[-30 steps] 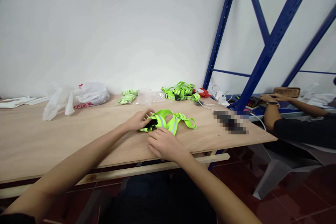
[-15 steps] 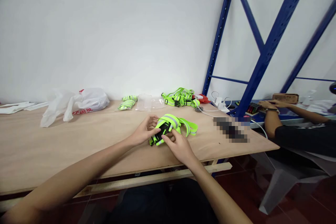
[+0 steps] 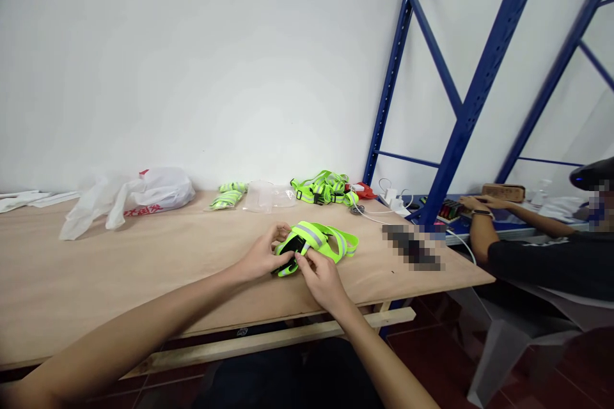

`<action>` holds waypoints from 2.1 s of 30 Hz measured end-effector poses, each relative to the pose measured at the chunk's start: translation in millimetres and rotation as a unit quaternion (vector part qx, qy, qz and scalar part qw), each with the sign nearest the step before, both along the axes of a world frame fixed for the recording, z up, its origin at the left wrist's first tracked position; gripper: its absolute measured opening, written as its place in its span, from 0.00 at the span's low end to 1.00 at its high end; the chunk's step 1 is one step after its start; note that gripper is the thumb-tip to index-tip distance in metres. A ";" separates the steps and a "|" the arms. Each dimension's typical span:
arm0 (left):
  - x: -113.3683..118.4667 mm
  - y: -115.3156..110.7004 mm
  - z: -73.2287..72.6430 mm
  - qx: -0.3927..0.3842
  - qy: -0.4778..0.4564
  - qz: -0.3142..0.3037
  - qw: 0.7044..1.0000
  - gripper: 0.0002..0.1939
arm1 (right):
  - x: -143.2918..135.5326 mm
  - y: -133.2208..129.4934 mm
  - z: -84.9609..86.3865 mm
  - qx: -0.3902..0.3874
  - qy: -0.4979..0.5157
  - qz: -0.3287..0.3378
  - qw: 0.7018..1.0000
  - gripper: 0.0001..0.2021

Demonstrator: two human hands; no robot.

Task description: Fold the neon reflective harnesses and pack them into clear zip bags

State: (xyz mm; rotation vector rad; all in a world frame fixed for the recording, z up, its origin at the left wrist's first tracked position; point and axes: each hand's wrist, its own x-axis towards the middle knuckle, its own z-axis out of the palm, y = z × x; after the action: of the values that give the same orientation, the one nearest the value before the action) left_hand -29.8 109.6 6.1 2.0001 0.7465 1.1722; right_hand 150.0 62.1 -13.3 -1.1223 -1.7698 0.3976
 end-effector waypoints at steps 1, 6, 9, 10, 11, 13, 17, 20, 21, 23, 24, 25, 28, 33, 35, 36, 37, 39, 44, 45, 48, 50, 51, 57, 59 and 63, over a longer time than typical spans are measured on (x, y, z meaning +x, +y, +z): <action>-0.6 0.1 1.3 0.013 0.015 0.011 1.000 0.24 | -1.0 -0.8 0.7 0.000 -0.010 0.000 1.000 0.21; -9.2 4.1 4.2 0.103 0.138 0.057 0.983 0.27 | -0.9 -12.0 9.9 0.091 -0.122 -0.022 0.988 0.23; -11.9 4.1 4.2 0.144 0.206 0.083 0.964 0.23 | 6.5 -17.1 21.6 0.211 -0.162 -0.056 0.963 0.19; -11.7 3.3 4.2 0.154 0.222 0.087 0.959 0.21 | 9.6 -17.1 25.5 0.237 -0.169 -0.061 0.955 0.16; -11.0 2.2 4.4 0.163 0.234 0.089 0.954 0.20 | 12.7 -16.0 28.6 0.253 -0.174 -0.063 0.950 0.13; -9.0 -0.4 5.1 0.174 0.250 0.085 0.949 0.18 | 17.8 -11.5 31.6 0.254 -0.186 -0.061 0.947 0.07; -6.2 -5.0 8.0 0.209 0.280 0.062 0.935 0.14 | 20.1 -1.5 24.6 0.173 -0.216 -0.032 0.960 0.24; -6.4 -6.8 10.3 0.280 0.291 0.031 0.915 0.12 | 17.4 0.7 18.2 0.113 -0.215 -0.006 0.970 0.26; -6.6 -7.0 10.7 0.298 0.289 0.022 0.909 0.11 | 16.6 0.5 17.4 0.096 -0.205 0.004 0.974 0.23; -7.3 -7.1 11.0 0.309 0.284 0.009 0.908 0.11 | 15.6 0.1 18.0 0.063 -0.175 0.023 0.982 0.19; -7.7 -6.9 11.0 0.302 0.280 0.004 0.911 0.11 | 15.5 0.3 18.9 0.050 -0.157 0.031 0.986 0.18; -8.1 -6.4 10.9 0.290 0.277 0.000 0.916 0.12 | 15.4 0.8 19.8 0.039 -0.138 0.037 0.989 0.18; -9.9 -3.5 11.0 0.249 0.264 -0.005 0.932 0.18 | 15.1 4.6 20.7 0.022 -0.078 0.037 0.996 0.18; -18.7 5.8 16.6 0.146 0.195 -0.057 0.968 0.22 | 15.2 10.2 15.4 0.004 -0.012 0.026 1.000 0.14; -24.3 10.2 20.4 0.083 0.149 -0.088 0.981 0.20 | 16.2 10.5 14.2 0.014 0.000 0.029 0.999 0.14; -27.2 12.5 22.1 0.054 0.132 -0.096 0.985 0.19 | 16.7 10.5 14.1 0.021 0.004 0.033 0.999 0.14; -30.1 14.9 23.4 0.029 0.122 -0.098 0.987 0.18 | 17.1 10.3 14.3 0.028 0.006 0.038 0.999 0.15; -35.0 19.8 24.4 -0.002 0.123 -0.100 0.987 0.18 | 17.3 10.1 15.0 0.041 0.009 0.049 0.998 0.16; -39.8 27.6 21.2 -0.036 0.149 -0.124 0.980 0.16 | 15.2 10.1 14.4 0.061 0.022 0.068 0.996 0.17; -40.1 27.7 21.0 -0.037 0.150 -0.128 0.980 0.15 | 14.9 10.1 14.0 0.061 0.021 0.069 0.996 0.17; -42.1 27.3 22.9 -0.035 0.137 -0.135 0.981 0.14 | 16.2 10.3 13.6 0.066 0.016 0.065 0.996 0.17; -45.0 28.7 24.7 -0.034 0.117 -0.133 0.984 0.15 | 19.4 10.8 14.8 0.072 0.020 0.055 0.996 0.17; -46.7 30.3 25.3 -0.035 0.104 -0.128 0.986 0.15 | 21.6 11.0 15.9 0.074 0.022 0.048 0.996 0.17; -45.6 38.9 17.1 -0.061 -0.010 -0.073 0.995 0.21 | 32.3 10.9 22.6 0.032 0.030 0.017 0.999 0.14; -40.0 36.5 11.9 -0.066 -0.032 -0.067 0.995 0.21 | 31.3 9.4 23.0 0.015 0.011 0.024 1.000 0.15; -35.2 32.8 7.2 -0.069 -0.062 -0.058 0.994 0.20 | 30.5 6.3 23.8 -0.015 -0.051 0.046 0.998 0.18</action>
State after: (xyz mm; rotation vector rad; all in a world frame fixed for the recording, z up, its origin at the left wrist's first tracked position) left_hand -65.1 142.5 13.3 1.8144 0.6221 1.1341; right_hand 180.5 68.4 10.5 -1.1010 -1.9167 0.4292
